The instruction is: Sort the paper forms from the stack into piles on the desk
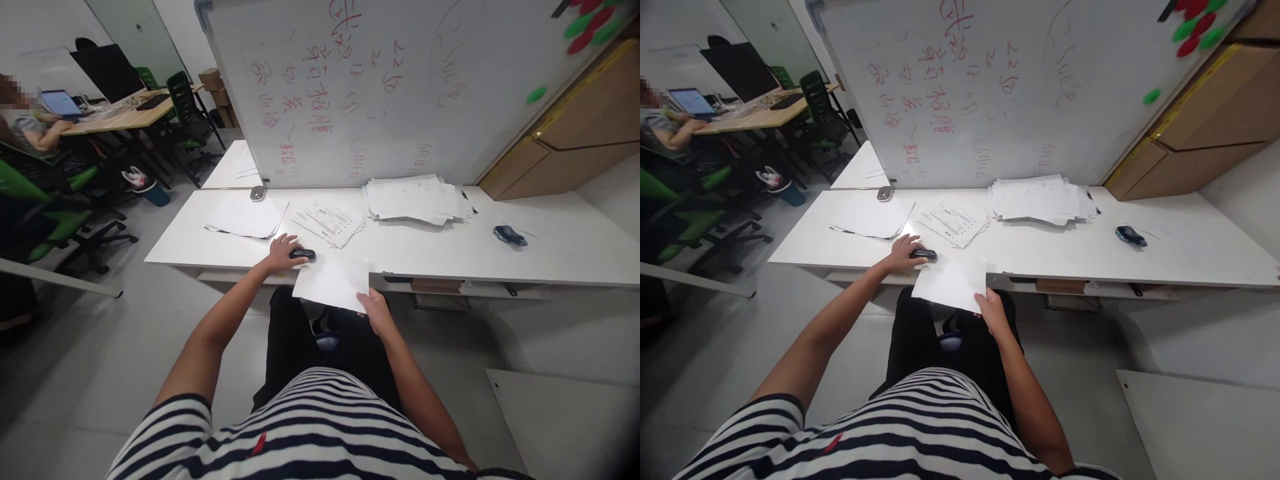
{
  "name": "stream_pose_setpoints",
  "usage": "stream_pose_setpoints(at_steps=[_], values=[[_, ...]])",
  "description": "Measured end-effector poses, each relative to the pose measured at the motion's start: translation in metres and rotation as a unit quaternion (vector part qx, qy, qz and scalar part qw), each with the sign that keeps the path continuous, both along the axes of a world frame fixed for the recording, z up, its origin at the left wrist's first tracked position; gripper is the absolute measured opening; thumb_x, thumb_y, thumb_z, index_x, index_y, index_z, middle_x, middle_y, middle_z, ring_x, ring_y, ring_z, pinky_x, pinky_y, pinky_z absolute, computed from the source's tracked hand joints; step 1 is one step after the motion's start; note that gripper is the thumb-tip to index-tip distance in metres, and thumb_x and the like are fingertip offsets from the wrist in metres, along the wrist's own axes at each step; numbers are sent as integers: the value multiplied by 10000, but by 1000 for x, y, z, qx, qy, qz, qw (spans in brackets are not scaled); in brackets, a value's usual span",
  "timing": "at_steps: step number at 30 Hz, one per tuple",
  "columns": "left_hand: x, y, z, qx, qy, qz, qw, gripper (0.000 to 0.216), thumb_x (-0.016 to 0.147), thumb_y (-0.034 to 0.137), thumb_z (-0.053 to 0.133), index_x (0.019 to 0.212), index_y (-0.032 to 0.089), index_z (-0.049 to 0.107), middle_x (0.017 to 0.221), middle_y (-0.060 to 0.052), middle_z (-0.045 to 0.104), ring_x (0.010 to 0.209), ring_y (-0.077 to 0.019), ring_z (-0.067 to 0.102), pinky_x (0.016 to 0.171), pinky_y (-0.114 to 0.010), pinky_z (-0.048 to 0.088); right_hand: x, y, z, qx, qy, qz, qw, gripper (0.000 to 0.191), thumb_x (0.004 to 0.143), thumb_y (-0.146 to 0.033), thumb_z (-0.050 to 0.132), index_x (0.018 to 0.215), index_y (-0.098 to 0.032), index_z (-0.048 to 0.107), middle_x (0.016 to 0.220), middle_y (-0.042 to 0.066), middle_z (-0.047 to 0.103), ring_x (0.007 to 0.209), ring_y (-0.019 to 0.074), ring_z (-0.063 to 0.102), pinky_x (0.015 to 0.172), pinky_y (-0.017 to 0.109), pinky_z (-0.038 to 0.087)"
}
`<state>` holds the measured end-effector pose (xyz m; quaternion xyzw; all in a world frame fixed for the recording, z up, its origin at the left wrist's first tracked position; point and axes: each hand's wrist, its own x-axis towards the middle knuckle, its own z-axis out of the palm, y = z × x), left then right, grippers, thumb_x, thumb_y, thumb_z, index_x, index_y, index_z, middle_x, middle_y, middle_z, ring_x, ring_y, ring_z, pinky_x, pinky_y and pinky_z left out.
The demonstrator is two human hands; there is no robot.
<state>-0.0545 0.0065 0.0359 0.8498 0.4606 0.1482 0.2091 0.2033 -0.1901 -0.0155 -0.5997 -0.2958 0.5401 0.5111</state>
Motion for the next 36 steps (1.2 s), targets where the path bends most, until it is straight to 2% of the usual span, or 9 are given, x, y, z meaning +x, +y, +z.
stream_pose_setpoints(at_steps=[6, 9, 12, 16, 21, 25, 27, 31, 36], values=[[40, 14, 19, 56, -84, 80, 992, 323, 871, 509, 460, 951, 262, 652, 1131, -60, 636, 1187, -289, 466, 1059, -478, 268, 1, 2, 1, -15, -3, -9, 1000, 367, 691, -347, 591, 989, -141, 645, 599, -15, 607, 443, 114, 456, 371, 226, 347], [65, 17, 9, 62, -90, 124, 986, 322, 866, 493, 477, 912, 222, 645, 1070, -97, 645, 1181, -323, 458, 1061, -531, 231, 3, 2, 3, -17, 0, -16, 1000, 382, 686, -349, 594, 1010, -152, 644, 616, -18, 614, 458, 114, 460, 368, 219, 342], [80, 13, -10, 105, -79, 191, 973, 291, 852, 424, 517, 994, 192, 621, 1194, -139, 582, 1317, -357, 314, 1099, -580, 86, 5, 2, 1, -21, 3, -16, 1000, 404, 685, -355, 599, 1033, -155, 644, 649, -12, 635, 467, 113, 468, 375, 215, 343], [86, 12, -24, 140, -72, 179, 971, 318, 820, 355, 564, 1089, 187, 580, 1349, -132, 470, 1408, -332, 158, 1122, -561, -13, 3, 3, -7, -23, 5, -29, 999, 427, 679, -366, 598, 1048, -158, 639, 731, 9, 674, 498, 124, 506, 407, 225, 371], [75, 20, -13, 54, -133, 223, 964, 361, 822, 441, 563, 1071, 180, 578, 1250, -144, 550, 1319, -338, 330, 1079, -517, 224, -1, -1, -12, -5, 7, -34, 999, 440, 706, -413, 618, 1069, -164, 623, 810, 26, 689, 522, 123, 516, 425, 230, 382], [55, 8, 5, 61, -255, 218, 940, 405, 955, 454, 264, 1121, 200, 532, 1131, -92, 610, 1078, -203, 550, 932, -358, 412, -3, -4, -12, 22, 6, -55, 998, 393, 732, -474, 632, 971, -162, 624, 743, 14, 662, 497, 105, 470, 414, 226, 372], [44, -4, 6, 108, -219, 175, 954, 405, 955, 462, 271, 1126, 211, 539, 1113, -80, 615, 1062, -192, 553, 929, -344, 406, 0, -4, -13, 32, -18, -83, 996, 411, 735, -511, 632, 949, -160, 626, 724, 12, 651, 504, 110, 470, 425, 233, 384], [29, -24, -12, 173, -6, 11, 985, 413, 827, 574, 523, 1064, 245, 604, 1062, -82, 641, 1061, -257, 540, 953, -401, 349, 20, 2, -4, 31, -112, -99, 988, 448, 741, -569, 605, 917, -159, 644, 738, 26, 650, 563, 143, 516, 475, 254, 416], [27, -28, -46, 249, 44, 61, 966, 453, 774, 623, 562, 1000, 236, 627, 945, -99, 650, 926, -268, 547, 859, -411, 343, 58, 6, 39, 66, -283, -115, 950, 391, 788, -537, 567, 881, -169, 660, 830, 47, 673, 764, 201, 583, 695, 309, 443]])
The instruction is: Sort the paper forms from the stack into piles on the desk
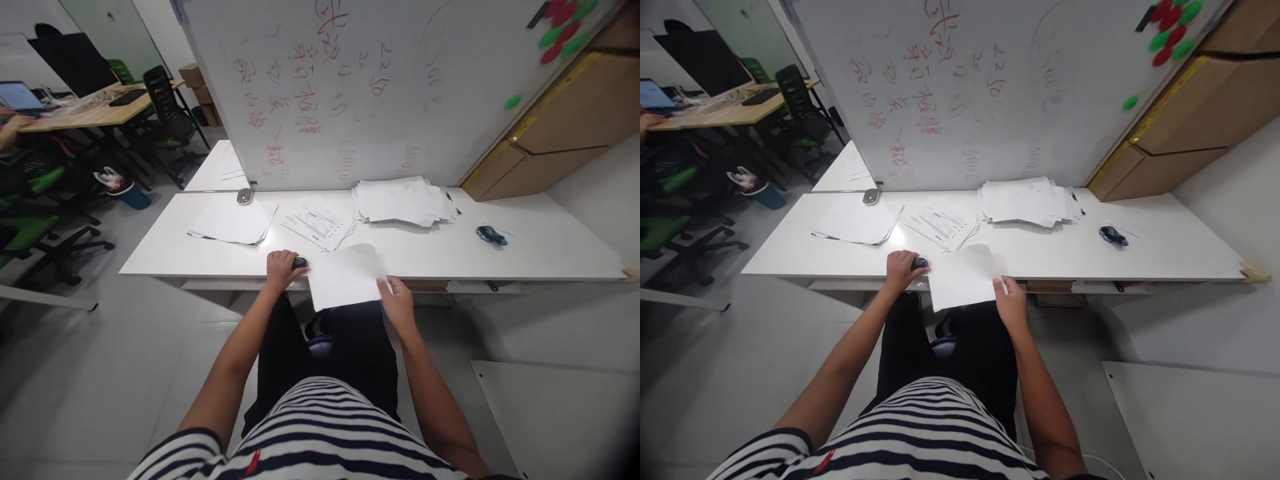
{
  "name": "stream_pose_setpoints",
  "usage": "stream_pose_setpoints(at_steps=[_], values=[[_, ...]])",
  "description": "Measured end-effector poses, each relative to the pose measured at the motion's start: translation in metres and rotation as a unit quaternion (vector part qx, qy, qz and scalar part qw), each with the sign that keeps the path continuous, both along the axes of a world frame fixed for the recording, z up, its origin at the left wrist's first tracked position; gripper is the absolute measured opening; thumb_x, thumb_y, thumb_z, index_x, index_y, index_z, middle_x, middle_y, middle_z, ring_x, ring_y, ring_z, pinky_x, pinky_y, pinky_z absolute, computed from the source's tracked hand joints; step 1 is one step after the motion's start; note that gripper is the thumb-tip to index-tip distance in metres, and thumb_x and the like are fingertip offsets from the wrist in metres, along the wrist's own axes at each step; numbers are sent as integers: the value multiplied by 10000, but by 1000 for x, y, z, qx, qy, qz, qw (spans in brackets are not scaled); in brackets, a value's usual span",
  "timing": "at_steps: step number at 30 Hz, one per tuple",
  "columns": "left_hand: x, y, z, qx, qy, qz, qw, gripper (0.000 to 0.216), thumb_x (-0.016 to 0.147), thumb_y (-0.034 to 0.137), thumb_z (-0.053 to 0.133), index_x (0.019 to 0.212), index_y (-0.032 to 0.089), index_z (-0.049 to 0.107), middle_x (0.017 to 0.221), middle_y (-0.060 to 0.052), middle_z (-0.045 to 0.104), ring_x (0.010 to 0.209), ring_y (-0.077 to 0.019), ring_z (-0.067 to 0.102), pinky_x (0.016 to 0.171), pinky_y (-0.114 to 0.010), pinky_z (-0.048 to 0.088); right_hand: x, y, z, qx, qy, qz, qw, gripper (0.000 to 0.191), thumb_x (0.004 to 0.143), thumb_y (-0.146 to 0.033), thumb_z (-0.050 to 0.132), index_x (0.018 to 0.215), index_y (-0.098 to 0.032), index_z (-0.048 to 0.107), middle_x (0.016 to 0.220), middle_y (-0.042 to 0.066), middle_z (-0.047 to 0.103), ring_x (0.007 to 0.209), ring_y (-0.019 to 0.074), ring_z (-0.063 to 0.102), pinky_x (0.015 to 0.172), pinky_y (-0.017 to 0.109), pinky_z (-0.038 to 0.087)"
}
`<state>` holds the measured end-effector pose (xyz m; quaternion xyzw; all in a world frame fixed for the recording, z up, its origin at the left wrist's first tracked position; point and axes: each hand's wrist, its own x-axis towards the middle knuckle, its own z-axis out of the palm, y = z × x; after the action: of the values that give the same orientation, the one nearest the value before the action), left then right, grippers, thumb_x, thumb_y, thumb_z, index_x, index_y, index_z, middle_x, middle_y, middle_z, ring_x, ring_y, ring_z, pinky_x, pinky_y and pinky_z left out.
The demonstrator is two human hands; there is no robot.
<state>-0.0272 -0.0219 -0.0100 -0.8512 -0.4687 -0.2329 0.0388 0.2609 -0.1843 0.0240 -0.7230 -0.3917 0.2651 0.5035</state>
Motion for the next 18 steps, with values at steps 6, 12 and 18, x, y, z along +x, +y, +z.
stream_pose_setpoints(at_steps=[6, 12, 18], values=[[0, -2, -7, 34, -22, 18, 999, 435, 775, 626, 557, 954, 237, 632, 892, -88, 638, 885, -255, 524, 855, -399, 322, 20, -15, 18, 60, -18, -127, 990, 383, 795, -521, 574, 868, -153, 648, 768, 20, 627, 716, 164, 547, 689, 283, 419], [3, 10, 4, 19, -6, 0, 1000, 466, 783, 649, 521, 939, 225, 635, 857, -90, 617, 862, -254, 525, 784, -382, 318, 40, -3, -12, 95, 25, -137, 986, 380, 768, -519, 601, 848, -149, 634, 767, 1, 610, 713, 138, 542, 714, 277, 440], [7, 14, 4, 22, -12, 0, 1000, 463, 797, 638, 509, 949, 218, 631, 844, -93, 611, 844, -250, 530, 773, -379, 313, 126, 99, 8, 71, -123, -156, 978, 365, 846, -470, 455, 858, -131, 592, 638, 10, 554, 537, 117, 474, 525, 270, 429]])
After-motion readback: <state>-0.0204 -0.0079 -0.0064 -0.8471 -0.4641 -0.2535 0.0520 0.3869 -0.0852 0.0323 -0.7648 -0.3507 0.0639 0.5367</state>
